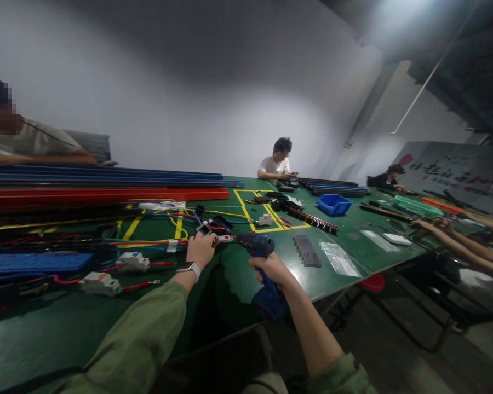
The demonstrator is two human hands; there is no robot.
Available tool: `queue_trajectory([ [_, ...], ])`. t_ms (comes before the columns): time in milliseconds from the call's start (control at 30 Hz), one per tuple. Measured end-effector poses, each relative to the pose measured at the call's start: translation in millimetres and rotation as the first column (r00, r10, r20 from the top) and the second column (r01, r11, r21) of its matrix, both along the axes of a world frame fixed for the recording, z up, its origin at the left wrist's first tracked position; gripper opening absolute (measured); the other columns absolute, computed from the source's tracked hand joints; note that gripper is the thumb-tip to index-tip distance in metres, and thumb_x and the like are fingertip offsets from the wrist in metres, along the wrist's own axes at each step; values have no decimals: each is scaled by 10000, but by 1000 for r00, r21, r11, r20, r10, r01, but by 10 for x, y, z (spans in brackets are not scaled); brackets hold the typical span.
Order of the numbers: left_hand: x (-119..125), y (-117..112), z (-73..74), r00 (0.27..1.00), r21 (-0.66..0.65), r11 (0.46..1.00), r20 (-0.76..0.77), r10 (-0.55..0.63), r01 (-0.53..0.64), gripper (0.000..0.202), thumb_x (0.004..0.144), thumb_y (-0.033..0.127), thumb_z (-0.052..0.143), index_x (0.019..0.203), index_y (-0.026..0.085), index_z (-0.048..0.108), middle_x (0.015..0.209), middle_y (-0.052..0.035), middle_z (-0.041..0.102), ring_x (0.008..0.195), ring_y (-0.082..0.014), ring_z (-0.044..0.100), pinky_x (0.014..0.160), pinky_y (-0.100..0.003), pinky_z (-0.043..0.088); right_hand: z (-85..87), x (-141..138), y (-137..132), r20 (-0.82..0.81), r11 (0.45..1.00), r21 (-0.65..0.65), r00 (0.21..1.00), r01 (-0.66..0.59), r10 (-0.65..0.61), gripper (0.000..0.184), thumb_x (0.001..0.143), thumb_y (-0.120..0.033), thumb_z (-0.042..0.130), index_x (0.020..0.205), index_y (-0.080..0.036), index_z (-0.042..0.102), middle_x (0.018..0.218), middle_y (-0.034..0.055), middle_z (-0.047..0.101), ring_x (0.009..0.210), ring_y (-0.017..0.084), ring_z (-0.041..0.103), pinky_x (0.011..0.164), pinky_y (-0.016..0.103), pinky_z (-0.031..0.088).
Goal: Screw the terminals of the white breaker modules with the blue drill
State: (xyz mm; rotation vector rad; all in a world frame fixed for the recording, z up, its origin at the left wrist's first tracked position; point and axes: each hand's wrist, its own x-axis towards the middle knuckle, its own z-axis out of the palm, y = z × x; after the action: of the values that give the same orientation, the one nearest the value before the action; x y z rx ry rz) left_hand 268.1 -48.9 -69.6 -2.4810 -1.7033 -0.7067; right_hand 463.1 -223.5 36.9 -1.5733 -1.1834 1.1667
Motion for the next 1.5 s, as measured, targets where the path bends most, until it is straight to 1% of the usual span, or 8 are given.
queue_trajectory([
  [133, 0, -8, 7, 1000, 4, 1000, -6, 5, -5, 278, 923, 372, 485, 1088, 297, 696, 1015, -107, 708, 1072, -318, 522, 864, -412, 318, -2, 4, 2, -5, 1000, 13, 1000, -4, 5, 146, 704, -227, 614, 688, -206, 469, 425, -85, 416, 349, 94, 444, 379, 200, 316],
  [267, 3, -8, 9, 1000, 2, 1000, 6, 4, -4, 277, 922, 369, 487, 1083, 295, 700, 1003, -113, 705, 1080, -320, 521, 871, -413, 320, -3, 9, 6, 10, 1000, -10, 1000, 0, 0, 132, 716, -230, 603, 677, -202, 480, 419, -70, 440, 346, 92, 434, 378, 203, 319],
  [467, -1, 4, 2, 1000, 19, 1000, 7, -1, 1, 278, 917, 372, 488, 1069, 290, 706, 984, -119, 698, 1061, -314, 532, 878, -413, 327, 22, -6, -5, -3, 1000, -4, 1000, 14, -14, 148, 709, -221, 612, 674, -204, 469, 427, -78, 421, 359, 95, 452, 380, 198, 323],
  [600, -3, 1, 2, 1000, 22, 1000, 7, 1, -1, 279, 916, 365, 488, 1076, 288, 703, 974, -118, 695, 1072, -314, 530, 883, -412, 328, 39, -17, -16, 10, 1000, -23, 1000, 8, -8, 130, 712, -217, 599, 674, -202, 476, 424, -69, 440, 357, 93, 442, 382, 200, 324],
  [767, -7, 15, -13, 1000, 25, 1000, 5, 7, -7, 290, 919, 389, 483, 1082, 296, 705, 988, -122, 685, 1033, -310, 537, 866, -409, 331, 22, -21, -11, -16, 999, -23, 999, 34, -34, 147, 708, -230, 611, 686, -205, 468, 436, -80, 432, 360, 90, 445, 389, 199, 333],
  [900, -16, 28, -31, 1000, 43, 999, 6, -2, 1, 305, 931, 409, 459, 1079, 308, 705, 963, -121, 677, 1035, -313, 535, 850, -404, 331, 16, -19, -6, -18, 1000, -14, 1000, 7, -7, 150, 699, -220, 602, 666, -209, 456, 420, -84, 407, 354, 91, 435, 385, 199, 323],
  [1033, -19, 23, -32, 1000, 58, 998, -3, 9, -9, 311, 935, 416, 454, 1085, 310, 705, 978, -122, 677, 1017, -311, 537, 848, -406, 334, 37, -34, -15, -8, 1000, -5, 1000, 15, -15, 153, 704, -236, 610, 674, -209, 463, 425, -83, 415, 355, 95, 445, 388, 203, 328],
  [1500, -6, -11, 30, 1000, -8, 1000, 21, 3, -2, 312, 929, 396, 456, 1081, 289, 707, 985, -132, 682, 1097, -321, 524, 884, -423, 345, 62, -46, -24, -20, 1000, -12, 1000, 18, -18, 160, 698, -239, 613, 675, -209, 458, 438, -82, 416, 360, 95, 448, 378, 204, 316],
])
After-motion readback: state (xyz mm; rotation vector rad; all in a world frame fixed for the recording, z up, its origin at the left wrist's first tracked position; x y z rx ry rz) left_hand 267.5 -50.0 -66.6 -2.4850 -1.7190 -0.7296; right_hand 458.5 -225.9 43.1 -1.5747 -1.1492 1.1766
